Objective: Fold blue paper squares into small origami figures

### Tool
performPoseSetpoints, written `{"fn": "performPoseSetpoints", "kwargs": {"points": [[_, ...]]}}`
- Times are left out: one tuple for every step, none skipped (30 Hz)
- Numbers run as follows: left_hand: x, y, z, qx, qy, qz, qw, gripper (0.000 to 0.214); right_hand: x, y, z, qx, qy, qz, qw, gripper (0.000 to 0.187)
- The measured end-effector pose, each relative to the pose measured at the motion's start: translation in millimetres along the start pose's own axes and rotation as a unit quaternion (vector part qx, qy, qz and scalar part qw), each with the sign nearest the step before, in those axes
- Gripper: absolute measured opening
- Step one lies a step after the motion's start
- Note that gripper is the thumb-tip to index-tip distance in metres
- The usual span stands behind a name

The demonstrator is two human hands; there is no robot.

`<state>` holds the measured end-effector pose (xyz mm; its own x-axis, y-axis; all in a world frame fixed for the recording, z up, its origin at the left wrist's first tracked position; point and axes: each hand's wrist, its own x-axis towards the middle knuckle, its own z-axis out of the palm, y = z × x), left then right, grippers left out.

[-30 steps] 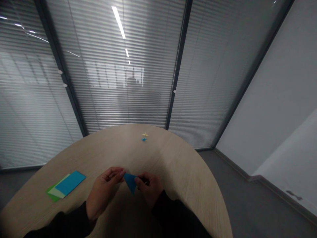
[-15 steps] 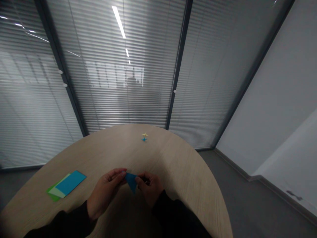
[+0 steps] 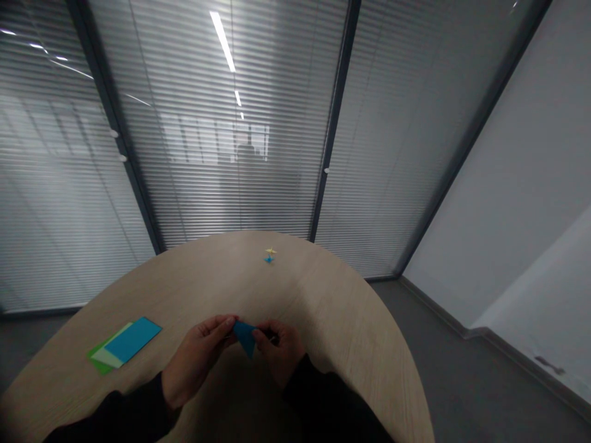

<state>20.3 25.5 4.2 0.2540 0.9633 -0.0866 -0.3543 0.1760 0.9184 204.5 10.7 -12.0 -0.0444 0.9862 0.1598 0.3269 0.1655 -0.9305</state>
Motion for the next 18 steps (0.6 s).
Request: {"fn": "performPoseSetpoints", "kwargs": {"points": [[0, 0, -0.2, 0.009, 0.004, 0.004, 1.0, 0.025, 0, -1, 0, 0.002, 0.0, 0.002, 1.0, 0.032], [0, -1, -0.5, 0.016, 0.01, 0.01, 1.0, 0.025, -1, -2, 0, 0.005, 0.0, 0.004, 1.0, 0.032], [0, -2, -0.8, 0.02, 0.016, 0.016, 1.0, 0.024, -1, -4, 0, 0.009, 0.0, 0.006, 1.0, 0.032], [0, -3, -1.0, 0.023, 0.018, 0.022, 0.999, 0.024, -1, -7, 0, 0.014, -0.003, 0.008, 1.0, 0.032], [0, -3, -0.9, 0.024, 0.018, 0.026, 0.999, 0.025, -1, -9, 0, 0.018, -0.002, 0.012, 1.0, 0.032], [0, -3, -0.4, 0.025, 0.014, 0.027, 0.999, 0.025, -2, -11, 0, 0.022, -0.002, 0.017, 1.0, 0.033], [0, -2, 0.4, 0.025, 0.007, 0.024, 0.999, 0.026, -2, -12, 0, 0.026, 0.0, 0.022, 0.999, 0.033], [-1, -1, 1.7, 0.029, -0.003, 0.018, 0.999, 0.028, -1, -12, 1, 0.031, 0.002, 0.027, 0.999, 0.034], [-2, 0, 3.2, 0.036, -0.018, 0.009, 0.999, 0.031, -1, -13, 1, 0.038, 0.005, 0.033, 0.999, 0.035], [-3, 2, 4.9, 0.048, -0.037, 0.003, 0.998, 0.033, -1, -12, 1, 0.043, 0.007, 0.036, 0.998, 0.035], [-4, 3, 6.6, 0.07, -0.046, 0.007, 0.996, 0.029, -1, -12, 2, 0.048, 0.008, 0.038, 0.998, 0.036], [-5, 5, 8.2, 0.086, -0.039, 0.013, 0.995, 0.027, -1, -12, 2, 0.051, 0.008, 0.038, 0.998, 0.036], [-6, 6, 9.5, 0.102, -0.032, 0.02, 0.994, 0.026, -1, -12, 2, 0.052, 0.007, 0.037, 0.998, 0.036], [-7, 7, 10.3, 0.114, -0.022, 0.027, 0.993, 0.026, -1, -12, 2, 0.053, 0.005, 0.035, 0.998, 0.036], [-7, 8, 10.8, 0.121, -0.018, 0.033, 0.992, 0.027, -1, -12, 2, 0.056, 0.004, 0.033, 0.998, 0.035], [-7, 8, 10.8, 0.126, -0.023, 0.039, 0.991, 0.026, -1, -13, 2, 0.061, 0.003, 0.031, 0.998, 0.035], [-6, 8, 10.6, 0.134, -0.037, 0.046, 0.989, 0.026, -1, -13, 2, 0.07, 0.006, 0.03, 0.997, 0.034], [-6, 8, 10.1, 0.147, -0.053, 0.05, 0.987, 0.027, -1, -13, 2, 0.081, 0.008, 0.031, 0.996, 0.034]]}}
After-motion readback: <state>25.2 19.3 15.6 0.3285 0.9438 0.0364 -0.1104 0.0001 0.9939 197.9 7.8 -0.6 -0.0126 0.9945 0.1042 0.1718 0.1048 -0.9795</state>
